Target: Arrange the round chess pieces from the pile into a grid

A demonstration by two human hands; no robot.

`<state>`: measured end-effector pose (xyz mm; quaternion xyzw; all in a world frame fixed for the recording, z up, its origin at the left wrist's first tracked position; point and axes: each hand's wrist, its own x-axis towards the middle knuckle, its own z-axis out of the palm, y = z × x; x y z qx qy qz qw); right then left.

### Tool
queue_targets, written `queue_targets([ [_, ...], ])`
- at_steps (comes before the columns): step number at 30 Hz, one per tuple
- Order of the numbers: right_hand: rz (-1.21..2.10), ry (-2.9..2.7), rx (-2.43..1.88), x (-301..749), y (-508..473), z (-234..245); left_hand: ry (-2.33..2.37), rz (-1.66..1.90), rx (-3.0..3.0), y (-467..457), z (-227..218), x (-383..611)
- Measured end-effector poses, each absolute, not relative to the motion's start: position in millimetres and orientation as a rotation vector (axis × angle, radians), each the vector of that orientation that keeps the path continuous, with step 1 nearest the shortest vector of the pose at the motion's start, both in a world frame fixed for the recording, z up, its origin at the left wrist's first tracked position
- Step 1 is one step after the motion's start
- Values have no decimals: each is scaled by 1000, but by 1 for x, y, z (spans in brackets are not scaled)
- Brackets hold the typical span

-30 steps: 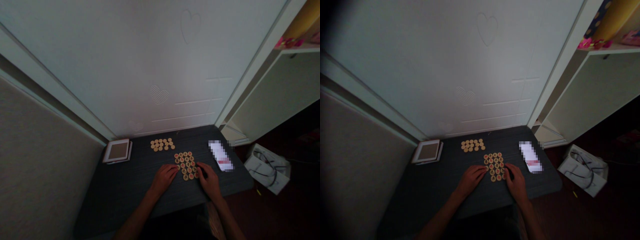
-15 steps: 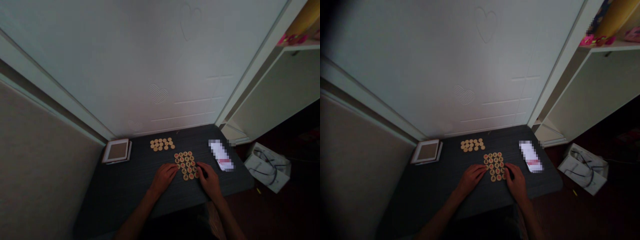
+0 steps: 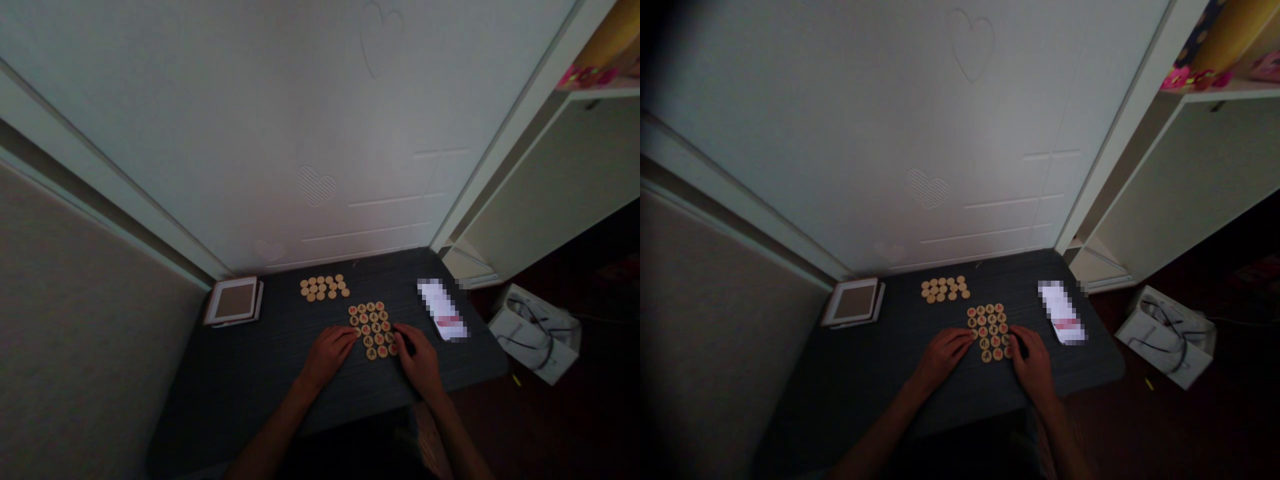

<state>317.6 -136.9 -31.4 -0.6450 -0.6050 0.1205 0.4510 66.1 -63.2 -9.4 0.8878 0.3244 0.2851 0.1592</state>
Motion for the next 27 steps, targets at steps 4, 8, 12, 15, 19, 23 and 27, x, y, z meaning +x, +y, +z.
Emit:
queue_targets([
  [4, 285, -1498, -1599, 318, -137, -31, 934, 826, 2531, -63, -10, 65],
  [8, 287, -1502, -1599, 318, -137, -32, 936, 828, 2523, -62, -11, 66],
  [12, 293, -1502, -1597, 318, -137, -31, 940, 832, 2522, -62, -10, 67],
  [15, 280, -1500, -1595, 318, -137, -31, 929, 830, 2515, -62, -7, 65],
  [19, 267, -1502, -1593, 318, -137, -30, 995, 858, 2496, -52, 1, 56],
  [23, 286, -1490, -1593, 318, -137, -31, 1148, 903, 2504, -28, 12, 44],
  [27, 295, -1478, -1597, 317, -137, -33, 1258, 857, 2571, -1, 16, 33],
])
